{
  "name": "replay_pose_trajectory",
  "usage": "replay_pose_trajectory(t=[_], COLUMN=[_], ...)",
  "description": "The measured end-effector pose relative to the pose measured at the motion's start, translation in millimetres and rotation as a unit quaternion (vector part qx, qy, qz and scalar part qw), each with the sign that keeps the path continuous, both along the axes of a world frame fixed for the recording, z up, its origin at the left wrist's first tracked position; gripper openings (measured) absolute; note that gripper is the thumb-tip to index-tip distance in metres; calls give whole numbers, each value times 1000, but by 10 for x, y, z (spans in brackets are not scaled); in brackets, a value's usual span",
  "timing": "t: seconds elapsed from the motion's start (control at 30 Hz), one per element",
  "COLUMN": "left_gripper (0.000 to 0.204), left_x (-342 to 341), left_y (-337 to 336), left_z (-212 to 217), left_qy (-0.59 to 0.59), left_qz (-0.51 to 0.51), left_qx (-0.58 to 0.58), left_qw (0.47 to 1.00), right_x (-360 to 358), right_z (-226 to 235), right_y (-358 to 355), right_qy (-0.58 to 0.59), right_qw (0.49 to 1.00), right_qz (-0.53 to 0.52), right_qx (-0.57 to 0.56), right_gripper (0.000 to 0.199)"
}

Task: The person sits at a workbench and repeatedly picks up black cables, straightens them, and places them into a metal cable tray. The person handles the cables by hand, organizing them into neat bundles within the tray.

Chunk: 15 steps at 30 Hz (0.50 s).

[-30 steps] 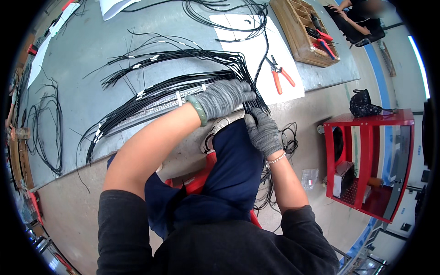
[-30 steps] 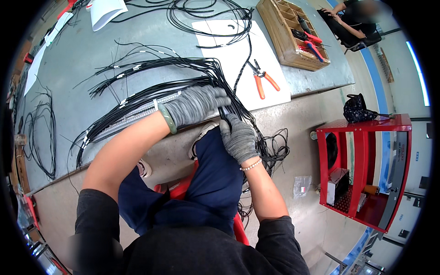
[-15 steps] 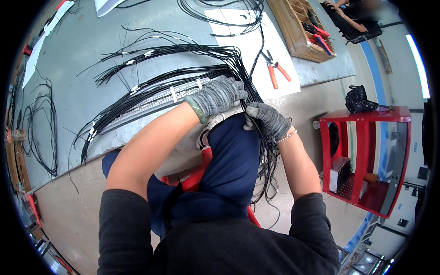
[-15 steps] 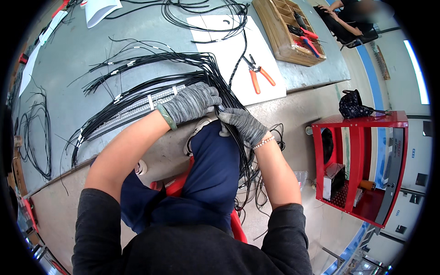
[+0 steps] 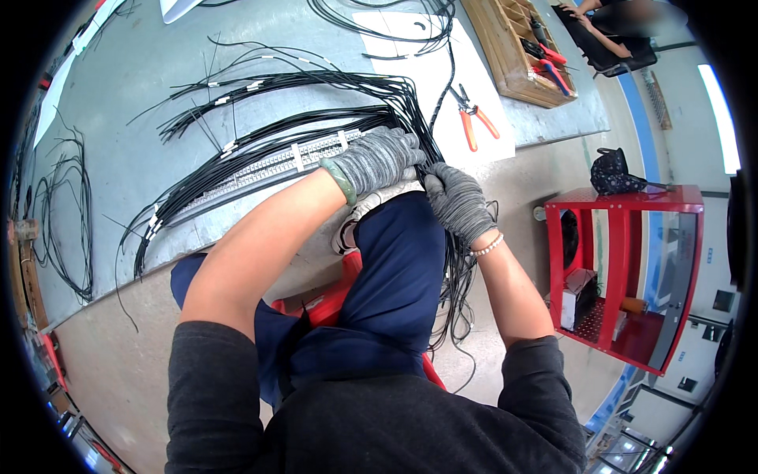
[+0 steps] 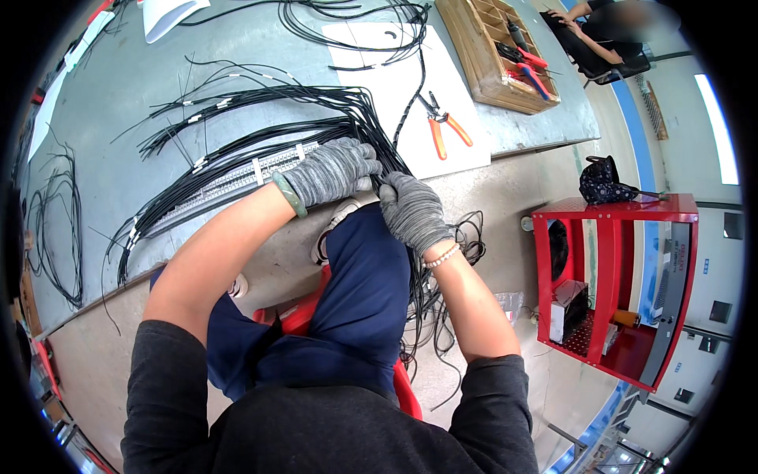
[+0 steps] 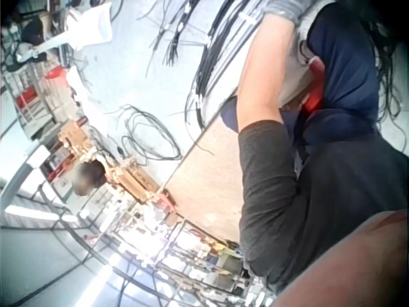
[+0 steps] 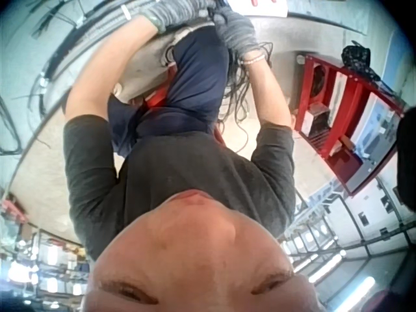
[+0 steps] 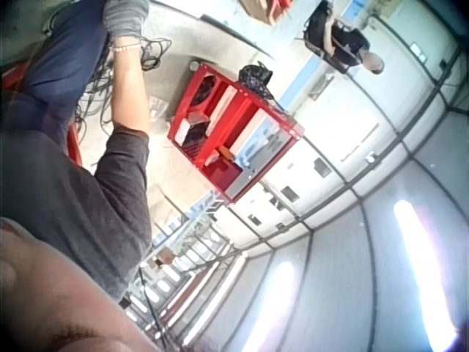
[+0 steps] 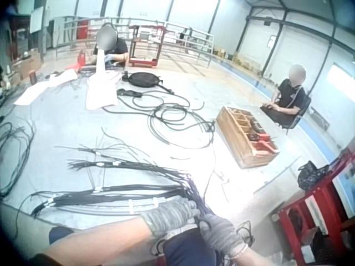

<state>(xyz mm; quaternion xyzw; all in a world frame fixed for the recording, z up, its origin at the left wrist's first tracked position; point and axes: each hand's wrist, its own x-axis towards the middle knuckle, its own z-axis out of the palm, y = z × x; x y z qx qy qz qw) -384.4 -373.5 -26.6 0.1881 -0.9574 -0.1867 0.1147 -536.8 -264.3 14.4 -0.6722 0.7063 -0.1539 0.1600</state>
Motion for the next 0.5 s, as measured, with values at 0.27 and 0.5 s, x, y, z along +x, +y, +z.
replay_pose_trajectory(t=[0.27,0.5], left_gripper=[29,30], left_x=[-25,-53], left_y=[12,5], left_z=[-11,-19], left_qy=[-44,-17], left_qz=[-7,17], left_qx=[-26,-12], left_qw=[999,1000], right_x=[63,34], right_z=[87,-72], right_y=[18,-20], right_qy=[-211,58], right_qw=[956,998], right_qz=[-103,-23], right_qx=[175,25], right_gripper=[23,25])
